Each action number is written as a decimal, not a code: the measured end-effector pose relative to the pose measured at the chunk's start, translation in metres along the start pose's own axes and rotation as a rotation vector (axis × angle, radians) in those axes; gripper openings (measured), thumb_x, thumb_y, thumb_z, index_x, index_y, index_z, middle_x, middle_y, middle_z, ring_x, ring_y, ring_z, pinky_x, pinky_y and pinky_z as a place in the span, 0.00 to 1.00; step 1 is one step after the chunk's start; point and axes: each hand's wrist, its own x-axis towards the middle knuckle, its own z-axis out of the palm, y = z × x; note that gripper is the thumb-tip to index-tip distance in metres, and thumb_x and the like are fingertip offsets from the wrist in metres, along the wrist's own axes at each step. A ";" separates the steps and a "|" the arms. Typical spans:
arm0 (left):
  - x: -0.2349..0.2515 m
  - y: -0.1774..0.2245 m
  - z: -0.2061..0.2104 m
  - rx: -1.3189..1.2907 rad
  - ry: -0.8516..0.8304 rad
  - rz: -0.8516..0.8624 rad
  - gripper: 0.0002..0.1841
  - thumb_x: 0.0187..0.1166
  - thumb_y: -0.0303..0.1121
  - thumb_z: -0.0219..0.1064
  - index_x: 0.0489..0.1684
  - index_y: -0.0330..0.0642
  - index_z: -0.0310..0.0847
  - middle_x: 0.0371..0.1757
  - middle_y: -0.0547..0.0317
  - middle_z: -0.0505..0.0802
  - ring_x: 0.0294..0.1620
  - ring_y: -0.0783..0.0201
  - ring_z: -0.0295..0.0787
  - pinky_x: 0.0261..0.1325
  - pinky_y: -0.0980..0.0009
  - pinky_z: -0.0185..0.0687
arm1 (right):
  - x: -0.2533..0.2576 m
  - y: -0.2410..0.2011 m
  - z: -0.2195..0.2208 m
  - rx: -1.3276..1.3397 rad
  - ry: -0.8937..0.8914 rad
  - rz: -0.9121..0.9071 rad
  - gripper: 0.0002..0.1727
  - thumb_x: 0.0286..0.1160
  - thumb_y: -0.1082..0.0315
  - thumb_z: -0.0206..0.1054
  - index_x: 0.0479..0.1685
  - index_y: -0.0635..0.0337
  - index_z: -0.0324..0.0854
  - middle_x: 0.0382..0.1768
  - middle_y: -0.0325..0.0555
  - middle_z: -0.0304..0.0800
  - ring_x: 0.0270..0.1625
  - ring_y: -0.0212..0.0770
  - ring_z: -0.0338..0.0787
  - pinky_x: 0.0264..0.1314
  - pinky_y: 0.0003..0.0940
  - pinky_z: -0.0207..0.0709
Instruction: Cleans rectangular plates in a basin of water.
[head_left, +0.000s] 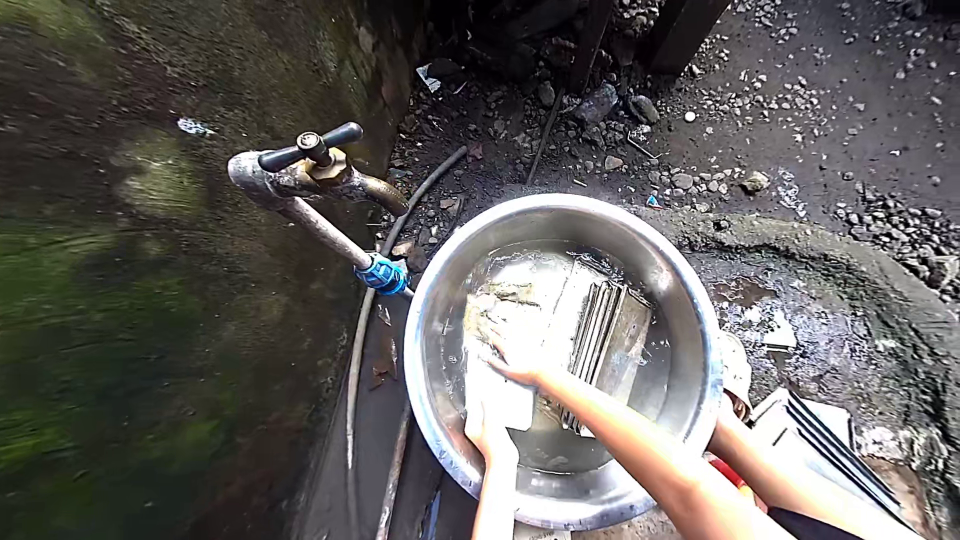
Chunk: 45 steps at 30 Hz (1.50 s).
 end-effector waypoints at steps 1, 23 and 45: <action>-0.001 0.000 -0.001 0.027 -0.004 -0.003 0.16 0.88 0.24 0.55 0.63 0.16 0.76 0.68 0.31 0.84 0.69 0.57 0.79 0.76 0.66 0.71 | -0.002 0.006 -0.002 -0.026 -0.001 0.000 0.37 0.87 0.50 0.47 0.91 0.62 0.58 0.92 0.53 0.59 0.94 0.53 0.56 0.94 0.54 0.46; 0.042 0.043 -0.008 1.008 -0.434 0.302 0.22 0.92 0.29 0.47 0.82 0.35 0.70 0.61 0.31 0.90 0.63 0.33 0.89 0.70 0.39 0.76 | 0.003 -0.041 0.025 0.087 0.510 0.527 0.29 0.86 0.76 0.45 0.87 0.71 0.61 0.89 0.64 0.60 0.92 0.58 0.59 0.94 0.49 0.50; 0.041 0.103 -0.009 1.231 -0.469 0.153 0.20 0.95 0.34 0.46 0.75 0.42 0.80 0.65 0.38 0.90 0.70 0.39 0.85 0.73 0.39 0.73 | -0.056 -0.070 0.022 0.316 0.369 0.279 0.25 0.87 0.75 0.48 0.82 0.72 0.70 0.85 0.65 0.68 0.90 0.58 0.65 0.93 0.46 0.55</action>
